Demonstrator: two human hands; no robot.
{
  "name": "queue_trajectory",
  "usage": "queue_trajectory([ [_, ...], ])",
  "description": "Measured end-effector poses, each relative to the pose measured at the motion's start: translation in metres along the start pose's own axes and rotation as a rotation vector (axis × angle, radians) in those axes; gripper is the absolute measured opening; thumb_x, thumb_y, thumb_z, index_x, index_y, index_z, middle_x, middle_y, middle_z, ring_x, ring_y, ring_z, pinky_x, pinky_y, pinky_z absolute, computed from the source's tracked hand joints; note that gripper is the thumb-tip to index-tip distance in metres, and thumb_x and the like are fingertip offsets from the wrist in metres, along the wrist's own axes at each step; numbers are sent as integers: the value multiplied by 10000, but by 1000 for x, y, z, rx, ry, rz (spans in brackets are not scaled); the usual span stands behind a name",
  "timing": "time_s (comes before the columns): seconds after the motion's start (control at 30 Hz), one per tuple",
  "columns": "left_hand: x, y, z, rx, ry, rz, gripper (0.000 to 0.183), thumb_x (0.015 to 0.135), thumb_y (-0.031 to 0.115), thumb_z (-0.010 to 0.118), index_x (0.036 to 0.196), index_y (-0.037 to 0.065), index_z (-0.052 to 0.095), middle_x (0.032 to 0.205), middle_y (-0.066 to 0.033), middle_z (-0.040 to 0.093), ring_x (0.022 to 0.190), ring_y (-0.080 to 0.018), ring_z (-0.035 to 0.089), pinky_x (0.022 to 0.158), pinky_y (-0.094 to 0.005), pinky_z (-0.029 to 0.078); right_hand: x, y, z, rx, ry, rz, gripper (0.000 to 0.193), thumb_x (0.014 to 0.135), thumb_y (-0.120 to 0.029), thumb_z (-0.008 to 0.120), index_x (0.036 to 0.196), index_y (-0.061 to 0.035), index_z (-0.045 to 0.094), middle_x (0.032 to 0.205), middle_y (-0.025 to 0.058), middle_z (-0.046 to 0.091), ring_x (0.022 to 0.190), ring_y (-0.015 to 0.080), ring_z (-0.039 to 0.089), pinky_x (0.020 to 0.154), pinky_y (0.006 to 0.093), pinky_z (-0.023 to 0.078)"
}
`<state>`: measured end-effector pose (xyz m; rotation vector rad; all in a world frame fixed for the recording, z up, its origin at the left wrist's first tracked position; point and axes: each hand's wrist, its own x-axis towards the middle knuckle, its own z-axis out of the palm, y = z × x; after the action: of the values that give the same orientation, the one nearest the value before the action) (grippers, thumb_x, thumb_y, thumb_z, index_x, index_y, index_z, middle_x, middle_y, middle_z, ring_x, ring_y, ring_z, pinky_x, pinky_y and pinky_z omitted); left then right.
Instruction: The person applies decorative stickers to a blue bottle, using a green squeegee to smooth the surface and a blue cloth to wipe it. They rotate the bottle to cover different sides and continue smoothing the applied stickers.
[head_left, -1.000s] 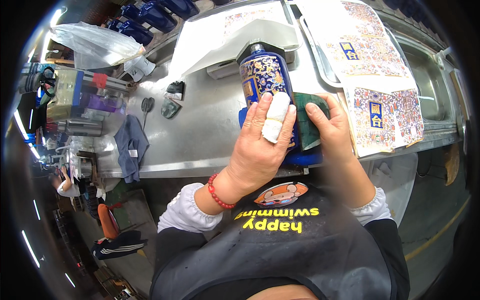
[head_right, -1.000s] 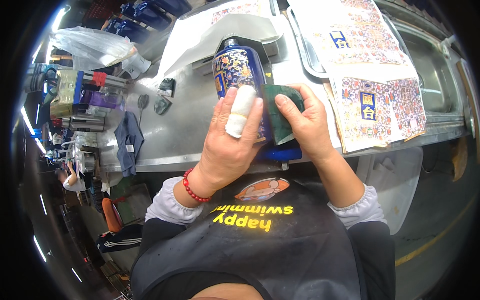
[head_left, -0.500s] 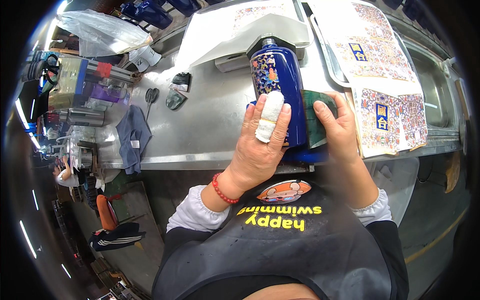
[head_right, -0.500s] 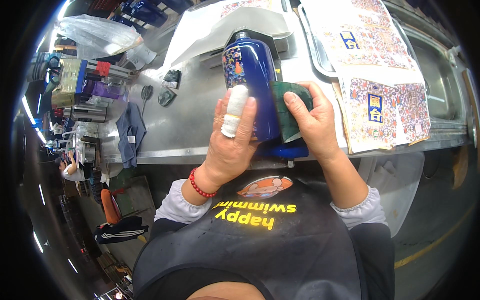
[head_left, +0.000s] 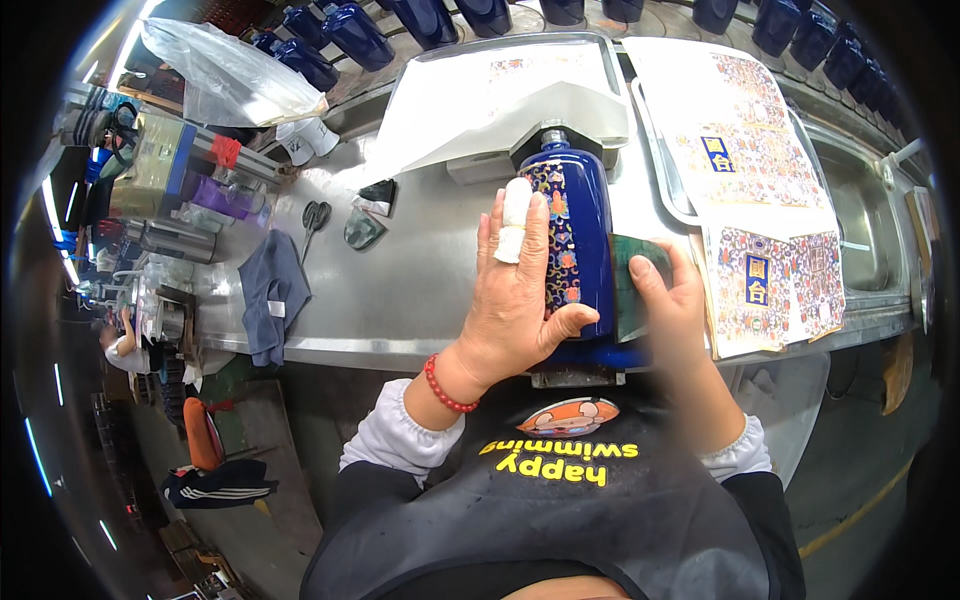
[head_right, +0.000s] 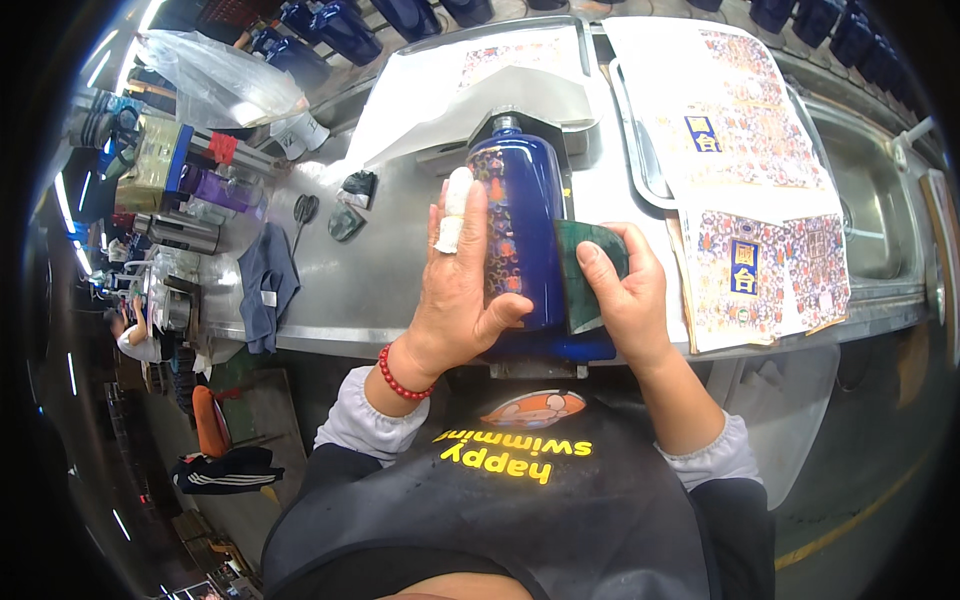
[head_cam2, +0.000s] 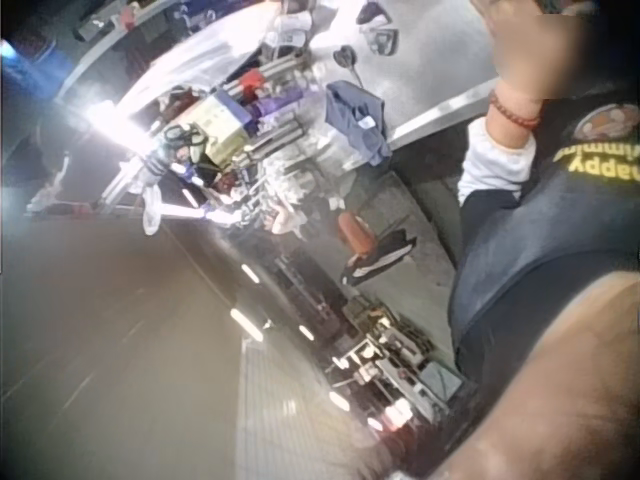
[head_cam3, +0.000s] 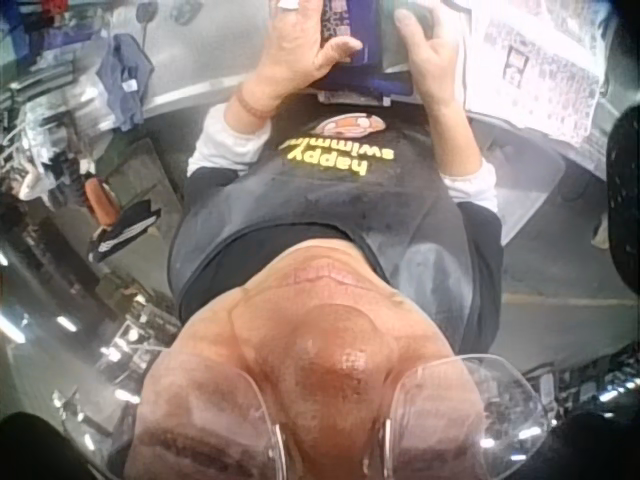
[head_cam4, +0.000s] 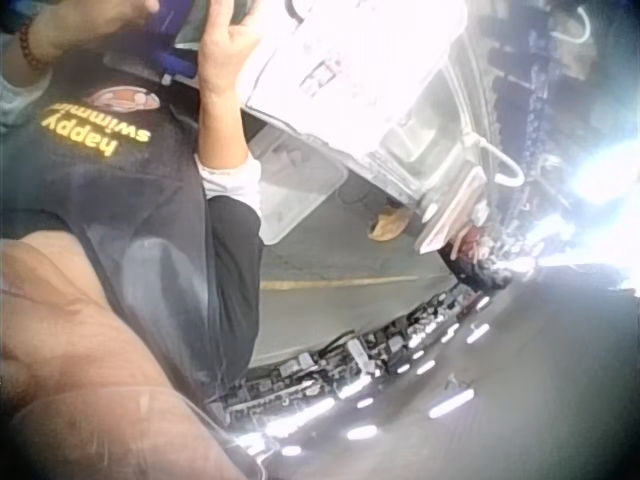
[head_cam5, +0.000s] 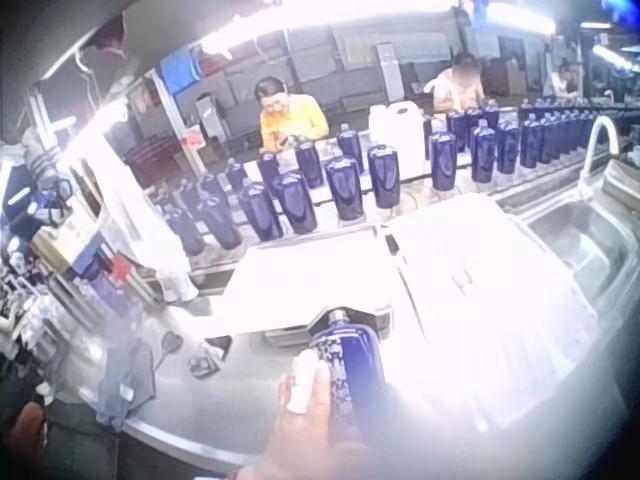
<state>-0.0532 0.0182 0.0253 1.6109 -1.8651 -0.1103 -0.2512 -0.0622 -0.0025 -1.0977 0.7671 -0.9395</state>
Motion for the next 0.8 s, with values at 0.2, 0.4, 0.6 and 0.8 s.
queue_trajectory([
  [0.2,20,4,-8,122,-34,37,1182,872,784,545,1565,-124,243,1555,-386,326,1489,-549,243,1228,-608,142,0,5,0,-47,29,-33,201,1020,-165,666,1126,-8,597,950,17,677,846,55,580,741,212,492],
  [0.4,45,17,-3,205,-34,111,1123,878,758,579,1535,-116,323,1518,-353,407,1469,-551,287,1212,-637,155,1,6,-2,-121,38,-101,200,1018,-157,668,1131,-9,596,953,17,678,852,55,578,748,212,491],
  [0.6,34,6,-14,-14,112,45,1114,943,794,388,1555,-131,282,1549,-342,388,1527,-520,186,1230,-618,66,-1,3,-1,-28,-8,-24,220,1025,-174,667,1145,-8,587,958,17,680,854,49,582,741,209,494],
  [0.8,5,9,0,41,-11,-89,1242,862,864,419,1583,-123,193,1625,-335,245,1533,-540,104,1217,-646,47,-1,1,1,-36,-10,-25,227,1033,-193,656,1141,-5,587,955,19,680,848,52,584,739,211,494],
])
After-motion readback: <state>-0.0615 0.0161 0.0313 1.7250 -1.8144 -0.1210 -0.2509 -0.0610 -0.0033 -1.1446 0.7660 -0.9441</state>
